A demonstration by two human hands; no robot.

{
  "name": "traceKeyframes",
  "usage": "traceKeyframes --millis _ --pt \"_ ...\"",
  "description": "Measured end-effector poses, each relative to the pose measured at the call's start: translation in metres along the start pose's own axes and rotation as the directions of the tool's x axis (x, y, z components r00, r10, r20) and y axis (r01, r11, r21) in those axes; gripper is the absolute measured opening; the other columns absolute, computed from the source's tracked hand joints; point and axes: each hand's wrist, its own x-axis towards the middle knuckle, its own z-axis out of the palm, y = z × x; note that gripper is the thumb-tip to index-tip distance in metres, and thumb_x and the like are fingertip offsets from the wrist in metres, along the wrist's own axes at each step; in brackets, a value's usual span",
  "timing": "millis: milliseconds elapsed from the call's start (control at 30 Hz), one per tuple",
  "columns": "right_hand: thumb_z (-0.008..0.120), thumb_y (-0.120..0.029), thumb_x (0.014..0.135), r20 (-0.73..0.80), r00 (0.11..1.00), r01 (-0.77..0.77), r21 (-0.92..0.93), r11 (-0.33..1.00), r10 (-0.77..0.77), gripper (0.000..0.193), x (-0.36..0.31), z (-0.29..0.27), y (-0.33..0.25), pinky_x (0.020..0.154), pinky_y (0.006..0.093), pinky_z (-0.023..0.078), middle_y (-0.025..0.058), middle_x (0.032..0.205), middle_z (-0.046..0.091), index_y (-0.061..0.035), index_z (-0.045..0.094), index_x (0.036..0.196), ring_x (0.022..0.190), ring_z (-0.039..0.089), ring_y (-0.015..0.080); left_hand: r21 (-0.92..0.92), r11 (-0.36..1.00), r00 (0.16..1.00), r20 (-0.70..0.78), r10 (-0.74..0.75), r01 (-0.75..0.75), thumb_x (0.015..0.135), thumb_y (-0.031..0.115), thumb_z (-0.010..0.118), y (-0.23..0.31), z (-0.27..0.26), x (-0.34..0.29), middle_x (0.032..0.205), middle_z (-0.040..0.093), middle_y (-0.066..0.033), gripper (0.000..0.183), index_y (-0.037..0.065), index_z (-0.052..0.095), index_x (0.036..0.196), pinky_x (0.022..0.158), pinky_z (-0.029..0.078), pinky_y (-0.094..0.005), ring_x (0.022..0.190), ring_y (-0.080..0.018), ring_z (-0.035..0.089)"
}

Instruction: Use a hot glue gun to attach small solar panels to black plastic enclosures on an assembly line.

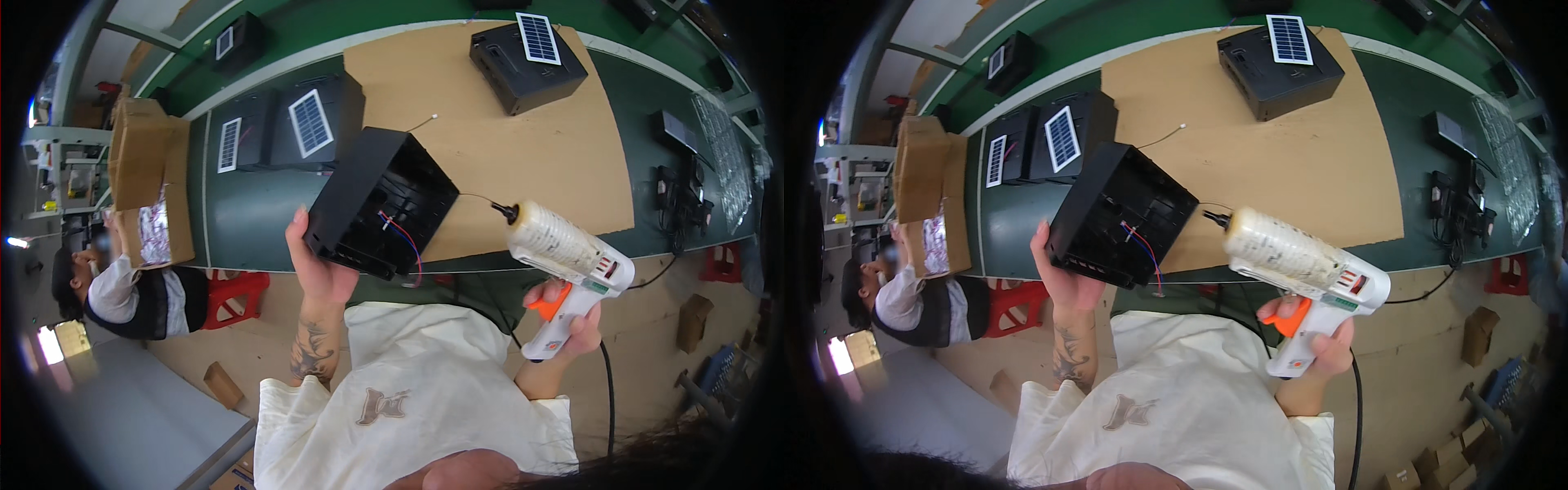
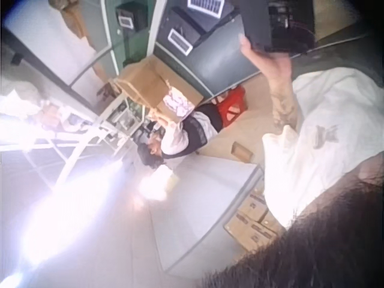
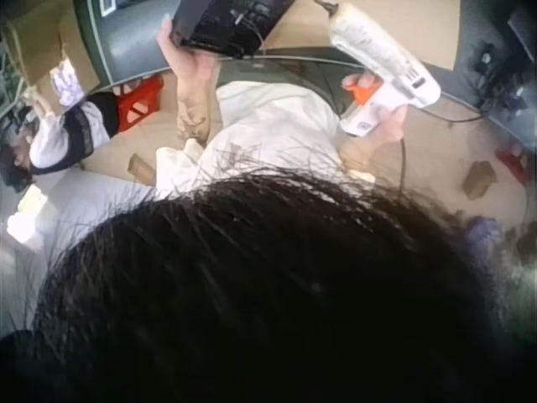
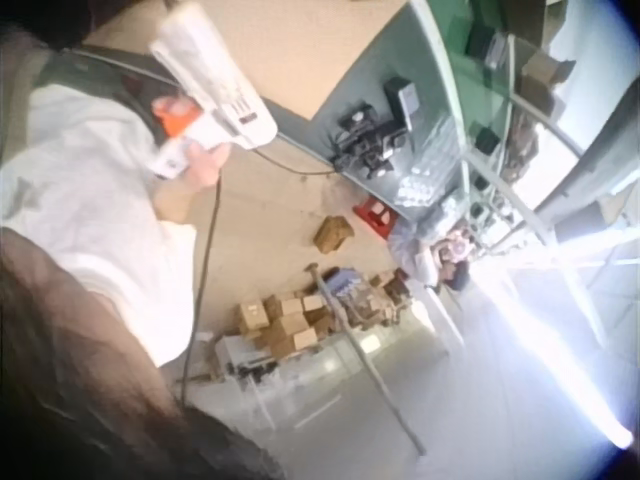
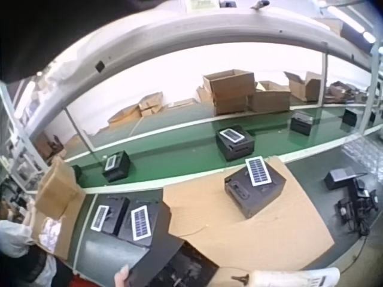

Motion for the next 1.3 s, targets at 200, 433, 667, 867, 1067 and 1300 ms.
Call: traceKeyframes --millis 200,433,667,867,1067,1300 --pt "0.063 -0.027 0.088 -0.121 0.99 -0.123 -0.508 0.853 0.071 0.066 0.013 0.058 -0.012 0.093 0.0526 0.049 0.0277 0.11 0.064 0.0113 0.039 0.136 0.101 0.064 0.0398 -0.164 0.953 0.967 0.059 -0.246 0.253 0.097 0.048 0.045 -0.022 0.008 0.024 0.125 0.064 -0.0136 0.057 0.001 0.059 0.126 0.099 0.047 -0.0424 0.111 -0.0284 0.062" --pt "0.053 -0.014 0.093 -0.053 0.918 -0.334 -0.636 0.696 0.393 0.055 0.041 0.067 -0.036 0.101 0.0419 0.044 0.0247 0.123 0.059 0.0112 0.037 0.139 0.114 0.06 0.0317 -0.121 0.954 0.961 0.02 -0.274 0.275 0.096 0.055 0.043 -0.028 0.007 0.028 0.124 0.064 -0.0087 0.063 0.004 0.056 0.13 0.097 0.047 -0.0397 0.114 -0.0241 0.06" --pt "0.055 -0.018 0.089 -0.186 0.88 -0.423 -0.725 0.543 0.437 0.05 0.059 0.088 -0.032 0.093 0.0393 0.048 0.0266 0.105 0.065 0.0168 0.048 0.124 0.099 0.064 0.0316 -0.168 0.95 0.964 0.075 -0.253 0.263 0.097 0.054 0.042 -0.034 -0.01 0.029 0.127 0.062 -0.0107 0.065 0.0 0.053 0.132 0.099 0.046 -0.0381 0.116 -0.024 0.059" --pt "0.054 -0.019 0.091 -0.171 0.864 -0.41 -0.785 0.464 0.474 0.047 0.056 0.081 -0.031 0.089 0.0362 0.048 0.0227 0.105 0.066 0.015 0.051 0.122 0.097 0.064 0.0276 -0.152 0.951 0.956 0.158 -0.246 0.269 0.097 0.056 0.041 -0.036 -0.013 0.026 0.129 0.061 -0.0113 0.067 0.0 0.052 0.133 0.099 0.046 -0.0377 0.117 -0.0241 0.059" --pt "0.051 -0.016 0.097 -0.132 0.864 -0.374 -0.815 0.442 0.486 0.041 0.051 0.076 -0.033 0.085 0.0312 0.046 0.0132 0.105 0.064 0.0072 0.049 0.13 0.095 0.058 0.019 -0.144 0.958 0.965 0.123 -0.232 0.248 0.096 0.057 0.041 -0.037 -0.012 0.022 0.128 0.061 -0.0108 0.069 0.0 0.052 0.133 0.099 0.046 -0.0363 0.116 -0.0232 0.059" --pt "0.05 -0.019 0.098 -0.129 0.875 -0.372 -0.797 0.476 0.467 0.039 0.052 0.073 -0.028 0.077 0.0287 0.046 0.0107 0.096 0.065 0.0071 0.051 0.127 0.085 0.057 0.0159 -0.113 0.974 0.979 0.064 -0.191 0.198 0.095 0.058 0.043 -0.039 -0.012 0.02 0.128 0.061 -0.0107 0.07 0.0 0.053 0.133 0.098 0.045 -0.0347 0.116 -0.0228 0.059"
